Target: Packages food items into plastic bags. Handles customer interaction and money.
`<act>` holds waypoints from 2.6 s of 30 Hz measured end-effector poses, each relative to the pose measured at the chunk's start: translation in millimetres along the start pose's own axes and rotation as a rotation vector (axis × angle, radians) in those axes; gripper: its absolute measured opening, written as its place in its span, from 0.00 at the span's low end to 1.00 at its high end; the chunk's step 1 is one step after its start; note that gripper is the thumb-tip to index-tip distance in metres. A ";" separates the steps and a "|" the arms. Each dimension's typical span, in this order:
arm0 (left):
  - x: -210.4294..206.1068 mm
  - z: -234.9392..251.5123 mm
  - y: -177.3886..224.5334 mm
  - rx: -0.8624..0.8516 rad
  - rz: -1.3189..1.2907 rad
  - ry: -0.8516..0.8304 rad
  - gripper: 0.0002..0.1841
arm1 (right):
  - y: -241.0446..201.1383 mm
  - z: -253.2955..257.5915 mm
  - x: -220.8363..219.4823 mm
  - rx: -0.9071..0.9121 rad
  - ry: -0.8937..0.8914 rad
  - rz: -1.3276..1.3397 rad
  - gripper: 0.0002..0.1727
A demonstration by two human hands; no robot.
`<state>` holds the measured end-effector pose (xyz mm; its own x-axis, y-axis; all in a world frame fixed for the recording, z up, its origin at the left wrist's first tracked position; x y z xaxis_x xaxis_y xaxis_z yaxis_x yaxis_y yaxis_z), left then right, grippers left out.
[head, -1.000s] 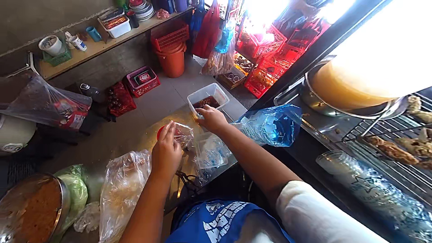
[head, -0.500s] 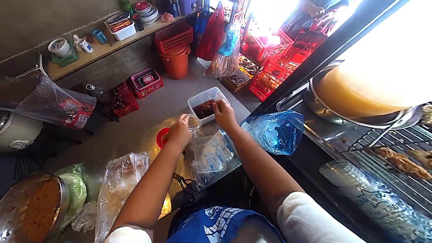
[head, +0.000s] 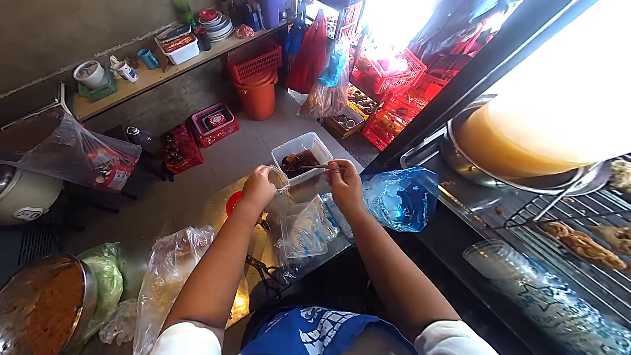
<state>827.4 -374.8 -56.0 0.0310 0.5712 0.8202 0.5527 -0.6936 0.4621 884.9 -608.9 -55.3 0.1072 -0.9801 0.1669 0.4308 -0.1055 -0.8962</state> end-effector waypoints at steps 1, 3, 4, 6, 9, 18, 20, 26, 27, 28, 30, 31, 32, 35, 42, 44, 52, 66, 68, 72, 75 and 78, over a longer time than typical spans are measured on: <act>1.4 0.9 1.1 0.001 -0.011 -0.004 0.26 | -5.9 -0.5 2.5 0.014 0.008 0.005 0.13; 2.4 3.1 3.8 0.000 -0.022 -0.015 0.25 | -18.0 -1.3 8.1 0.036 0.025 0.011 0.12; 2.4 4.1 5.6 0.001 -0.017 -0.029 0.24 | -24.2 -1.3 10.6 0.050 0.030 0.011 0.12; 2.1 7.0 10.4 0.005 -0.002 -0.065 0.24 | -38.2 0.5 15.1 0.088 0.033 0.008 0.12; 0.9 9.6 16.4 0.030 0.041 -0.120 0.23 | -58.2 1.1 22.4 0.143 0.040 0.004 0.11; 1.6 19.0 25.2 0.098 0.065 -0.288 0.23 | -106.4 -7.5 24.3 0.253 -0.004 0.052 0.11; 0.2 22.1 18.9 0.146 0.019 -0.332 0.24 | -110.4 -12.9 14.8 0.282 -0.066 0.012 0.12; 5.2 16.1 9.9 0.211 -0.228 -0.381 0.30 | -130.8 -41.4 -35.9 0.557 -0.528 -0.336 0.14; 5.5 16.2 8.9 0.211 -0.244 -0.369 0.31 | -134.8 -47.9 -43.3 0.627 -0.589 -0.390 0.14; 6.4 16.1 8.3 0.211 -0.260 -0.356 0.32 | -138.4 -53.2 -48.2 0.697 -0.622 -0.437 0.13; 7.2 16.0 7.0 0.215 -0.292 -0.338 0.33 | -144.3 -56.3 -48.8 0.758 -0.624 -0.481 0.12; 7.4 16.5 6.2 0.218 -0.310 -0.335 0.33 | -146.7 -53.1 -44.5 0.744 -0.599 -0.476 0.12; 7.4 17.3 5.0 0.222 -0.325 -0.335 0.32 | -147.8 -47.0 -37.8 0.703 -0.561 -0.462 0.13; 8.0 16.6 1.2 0.237 -0.392 -0.340 0.32 | -137.2 -21.7 -10.1 0.556 -0.358 -0.381 0.15; 13.0 17.9 -3.5 0.211 -0.451 -0.307 0.31 | -50.3 16.4 -23.2 0.263 -0.294 -0.449 0.17; 13.4 16.6 -3.5 0.200 -0.466 -0.301 0.31 | -30.5 16.4 -44.5 0.231 -0.395 -0.479 0.19; 13.8 9.7 -0.8 0.157 -0.477 -0.265 0.33 | 5.5 12.0 -58.0 0.080 -0.300 -0.313 0.18; 1.2 14.3 5.8 0.180 -0.396 -0.316 0.32 | -49.8 6.1 12.1 0.050 0.009 -0.055 0.13; -1.4 17.1 7.6 0.183 -0.386 -0.337 0.33 | -64.0 7.3 18.7 0.089 0.024 -0.033 0.12; -0.7 17.8 12.7 0.182 -0.373 -0.360 0.33 | -91.0 6.9 26.0 0.165 0.027 -0.006 0.10; -0.3 17.6 14.3 0.183 -0.400 -0.373 0.33 | -105.5 2.4 23.5 0.212 -0.006 -0.016 0.10; 1.4 16.0 15.8 0.182 -0.446 -0.372 0.34 | -116.9 -5.8 10.4 0.298 -0.110 -0.139 0.13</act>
<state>849.5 -377.9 -53.0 0.0348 0.9272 0.3729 0.7118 -0.2850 0.6420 830.4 -607.8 48.8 0.1183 -0.9342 0.3366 0.6891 -0.1668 -0.7052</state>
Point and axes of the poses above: each hand's wrist, its own z-axis towards the middle knuckle, its own x-axis out of the back of the hand, y = z × x, the point moved 9 cm from there along z, towards the middle knuckle, and after that the axes turned 14 degrees about x, right-handed, at the moved point
